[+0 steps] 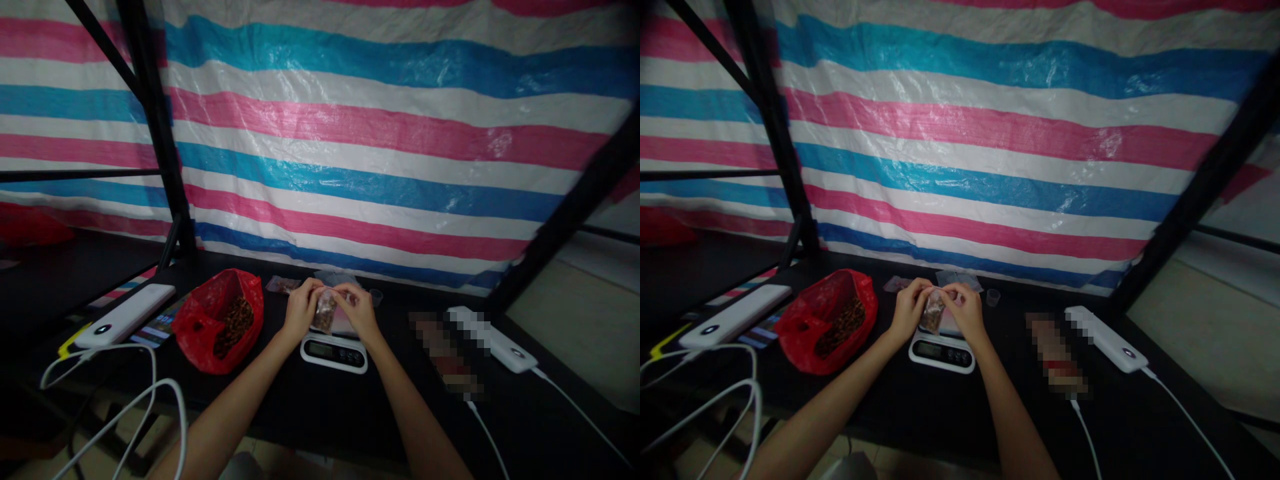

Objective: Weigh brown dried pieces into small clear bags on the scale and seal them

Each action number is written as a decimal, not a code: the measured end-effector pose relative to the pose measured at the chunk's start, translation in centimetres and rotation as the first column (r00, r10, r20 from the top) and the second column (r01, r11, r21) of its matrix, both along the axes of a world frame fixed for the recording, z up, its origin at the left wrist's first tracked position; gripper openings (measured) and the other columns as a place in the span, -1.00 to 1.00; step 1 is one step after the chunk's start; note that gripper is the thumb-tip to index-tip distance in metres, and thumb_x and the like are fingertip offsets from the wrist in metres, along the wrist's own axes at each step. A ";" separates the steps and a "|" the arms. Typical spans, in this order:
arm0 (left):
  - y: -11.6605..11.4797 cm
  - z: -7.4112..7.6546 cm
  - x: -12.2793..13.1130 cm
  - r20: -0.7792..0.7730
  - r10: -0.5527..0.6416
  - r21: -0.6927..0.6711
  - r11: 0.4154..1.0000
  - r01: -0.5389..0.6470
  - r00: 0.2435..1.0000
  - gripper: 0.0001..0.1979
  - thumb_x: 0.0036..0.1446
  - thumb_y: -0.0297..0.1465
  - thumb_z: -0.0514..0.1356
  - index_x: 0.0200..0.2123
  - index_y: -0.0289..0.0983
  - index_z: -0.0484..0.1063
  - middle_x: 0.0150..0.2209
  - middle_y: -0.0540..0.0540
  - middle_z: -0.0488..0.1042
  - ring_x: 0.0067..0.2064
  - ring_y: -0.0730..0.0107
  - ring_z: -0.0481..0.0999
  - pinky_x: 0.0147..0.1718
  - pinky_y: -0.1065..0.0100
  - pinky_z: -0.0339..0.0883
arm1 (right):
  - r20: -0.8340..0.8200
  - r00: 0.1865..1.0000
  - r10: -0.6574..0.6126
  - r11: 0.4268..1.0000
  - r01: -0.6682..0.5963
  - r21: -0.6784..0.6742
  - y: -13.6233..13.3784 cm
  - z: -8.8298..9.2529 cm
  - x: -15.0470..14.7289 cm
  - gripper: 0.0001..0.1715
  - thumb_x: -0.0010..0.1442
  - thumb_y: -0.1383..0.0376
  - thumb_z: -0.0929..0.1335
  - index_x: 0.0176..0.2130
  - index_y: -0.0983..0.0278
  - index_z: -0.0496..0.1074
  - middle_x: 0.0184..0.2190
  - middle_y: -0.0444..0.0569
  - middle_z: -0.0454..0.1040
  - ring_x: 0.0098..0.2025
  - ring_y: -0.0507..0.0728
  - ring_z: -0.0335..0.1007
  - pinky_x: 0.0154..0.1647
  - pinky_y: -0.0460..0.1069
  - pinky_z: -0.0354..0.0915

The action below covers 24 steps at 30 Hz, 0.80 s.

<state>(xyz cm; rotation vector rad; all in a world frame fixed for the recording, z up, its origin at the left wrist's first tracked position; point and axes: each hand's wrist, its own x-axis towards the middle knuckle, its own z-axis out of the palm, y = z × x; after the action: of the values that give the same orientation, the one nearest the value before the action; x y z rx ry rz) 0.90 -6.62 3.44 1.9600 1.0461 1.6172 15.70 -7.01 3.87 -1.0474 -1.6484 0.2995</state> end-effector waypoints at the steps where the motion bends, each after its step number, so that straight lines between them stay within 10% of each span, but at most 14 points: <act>1: 0.0 0.1 -0.1 0.029 0.015 -0.010 1.000 -0.015 0.999 -0.83 0.15 -0.35 0.01 -0.35 -0.27 0.36 -0.44 -0.01 0.44 -0.38 0.44 0.43 -0.37 0.45 0.24 | -0.011 1.000 -0.008 1.000 0.008 0.003 0.1 0.0 0.1 -0.83 0.02 0.19 0.34 -0.46 0.23 0.46 -0.54 -0.11 0.42 -0.49 0.04 0.26 -0.54 -0.09 0.10; 24: 0.6 -0.1 -0.1 0.058 -0.096 -0.054 0.994 0.099 0.994 -0.81 0.07 -0.32 0.12 -0.37 -0.31 0.46 -0.41 -0.05 0.50 -0.40 0.42 0.43 -0.42 0.46 0.26 | -0.099 0.995 -0.013 1.000 0.014 0.010 0.1 -0.2 -0.1 -0.82 0.00 0.18 0.36 -0.46 0.24 0.49 -0.55 -0.11 0.41 -0.56 0.01 0.17 -0.58 -0.09 0.07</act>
<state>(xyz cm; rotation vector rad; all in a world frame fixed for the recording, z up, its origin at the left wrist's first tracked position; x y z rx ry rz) 0.84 -6.07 3.34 1.8885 0.9498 1.5634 15.63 -6.94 3.65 -1.0195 -1.5519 0.3276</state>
